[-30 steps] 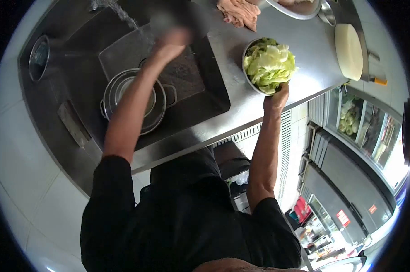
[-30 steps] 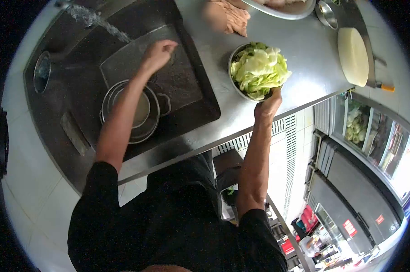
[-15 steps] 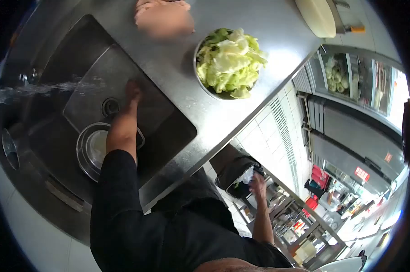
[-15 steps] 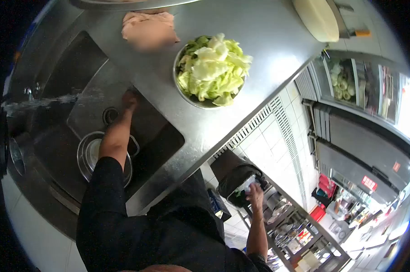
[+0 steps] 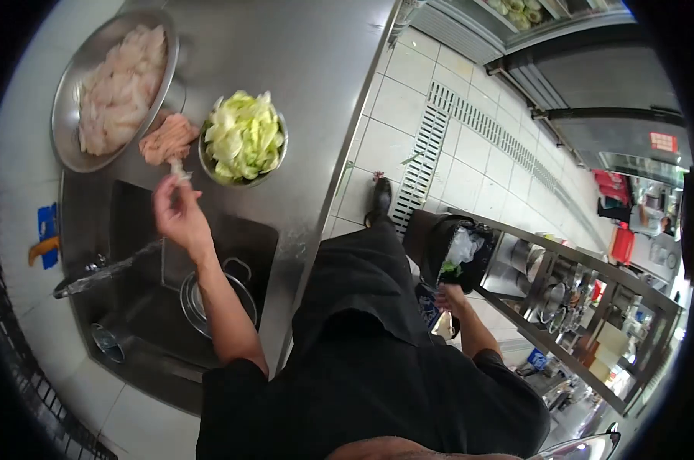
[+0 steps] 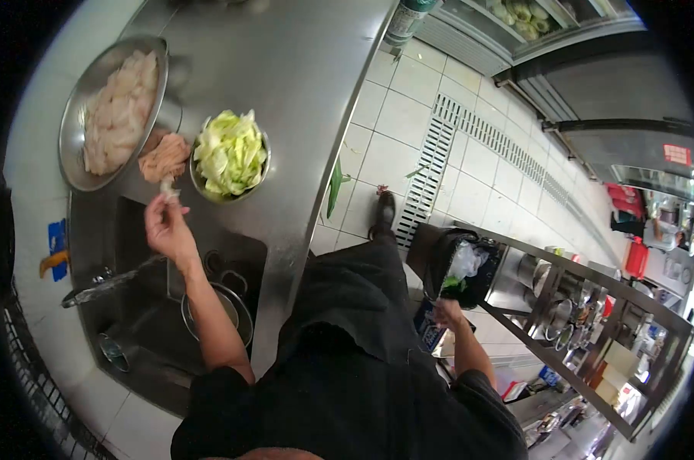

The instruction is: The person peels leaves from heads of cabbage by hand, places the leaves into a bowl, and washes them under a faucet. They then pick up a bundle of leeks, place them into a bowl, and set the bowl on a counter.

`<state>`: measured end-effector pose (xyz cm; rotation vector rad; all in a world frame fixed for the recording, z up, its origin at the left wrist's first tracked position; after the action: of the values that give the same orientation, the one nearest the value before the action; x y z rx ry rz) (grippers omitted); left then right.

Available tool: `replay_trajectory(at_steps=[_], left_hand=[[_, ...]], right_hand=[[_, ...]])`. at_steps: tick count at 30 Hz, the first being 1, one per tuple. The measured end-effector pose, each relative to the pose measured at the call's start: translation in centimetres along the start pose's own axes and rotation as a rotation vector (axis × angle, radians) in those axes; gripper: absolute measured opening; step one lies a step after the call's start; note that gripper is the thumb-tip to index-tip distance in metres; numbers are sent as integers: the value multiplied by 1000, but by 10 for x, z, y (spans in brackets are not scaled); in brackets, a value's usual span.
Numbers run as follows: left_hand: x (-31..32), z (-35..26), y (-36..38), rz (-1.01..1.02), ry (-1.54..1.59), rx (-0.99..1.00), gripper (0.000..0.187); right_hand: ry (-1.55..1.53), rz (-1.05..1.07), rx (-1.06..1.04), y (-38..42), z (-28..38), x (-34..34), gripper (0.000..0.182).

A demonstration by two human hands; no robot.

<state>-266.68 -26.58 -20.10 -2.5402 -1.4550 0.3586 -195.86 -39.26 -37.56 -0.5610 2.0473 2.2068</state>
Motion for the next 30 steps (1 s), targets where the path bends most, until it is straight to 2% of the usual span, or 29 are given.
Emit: replay_trajectory(at_steps=[1, 2, 3, 4, 5, 6, 8, 10, 11, 14, 15, 18, 22, 25, 28, 30], left_hand=[[16, -6, 0, 224, -291, -181, 25], [31, -20, 2, 439, -776, 271, 32], [46, -42, 13, 365, -708, 179, 34], [64, -66, 25, 289, -633, 88, 36], [79, -82, 34, 272, -654, 88, 34], [101, -99, 49, 245, -608, 112, 30], [151, -108, 79, 298, -681, 167, 25], [236, -116, 109, 469, -566, 134, 22], [279, -110, 120, 543, -565, 184, 21], [385, -48, 139, 671, -600, 121, 22], [412, -18, 141, 708, -683, 187, 23], [463, 79, 132, 680, -775, 266, 24], [485, 157, 93, 568, -920, 214, 28], [476, 175, 64, 295, -930, -73, 37], [386, 275, -2, 101, -833, -152, 57], [341, 362, -23, 230, -666, -473, 77]], right_hand=[[8, 71, -41, -30, 21, -3, 31], [6, 189, -138, -56, 50, -3, 31], [6, 189, -279, -60, 85, -3, 32], [-32, 153, -320, -63, 121, 1, 35], [-33, 195, -421, -76, 152, -3, 39], [-86, 180, -479, -91, 182, -5, 37], [-71, 225, -469, -131, 234, -11, 38], [-75, 266, -451, -177, 278, -23, 37], [-79, 266, -437, -205, 296, -32, 35], [-120, 204, -332, -300, 339, -62, 32], [-185, 175, -419, -332, 348, -75, 32], [-101, 105, -412, -356, 384, -118, 36], [-181, 150, -336, -408, 378, -166, 38], [-199, 78, -291, -449, 342, -191, 24], [-202, 91, -193, -454, 310, -196, 20], [-153, 135, -126, -483, 272, -194, 21]])
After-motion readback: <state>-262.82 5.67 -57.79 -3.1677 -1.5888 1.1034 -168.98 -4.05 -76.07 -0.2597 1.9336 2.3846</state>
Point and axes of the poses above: each hand's wrist, its own y-axis away from the middle knuckle, its own x-axis out of the palm, z = x × y, the point moved 4 cm from there along -y, towards the middle knuckle, and after that the axes turned 1 degree about -y, right-handed, at the moved point
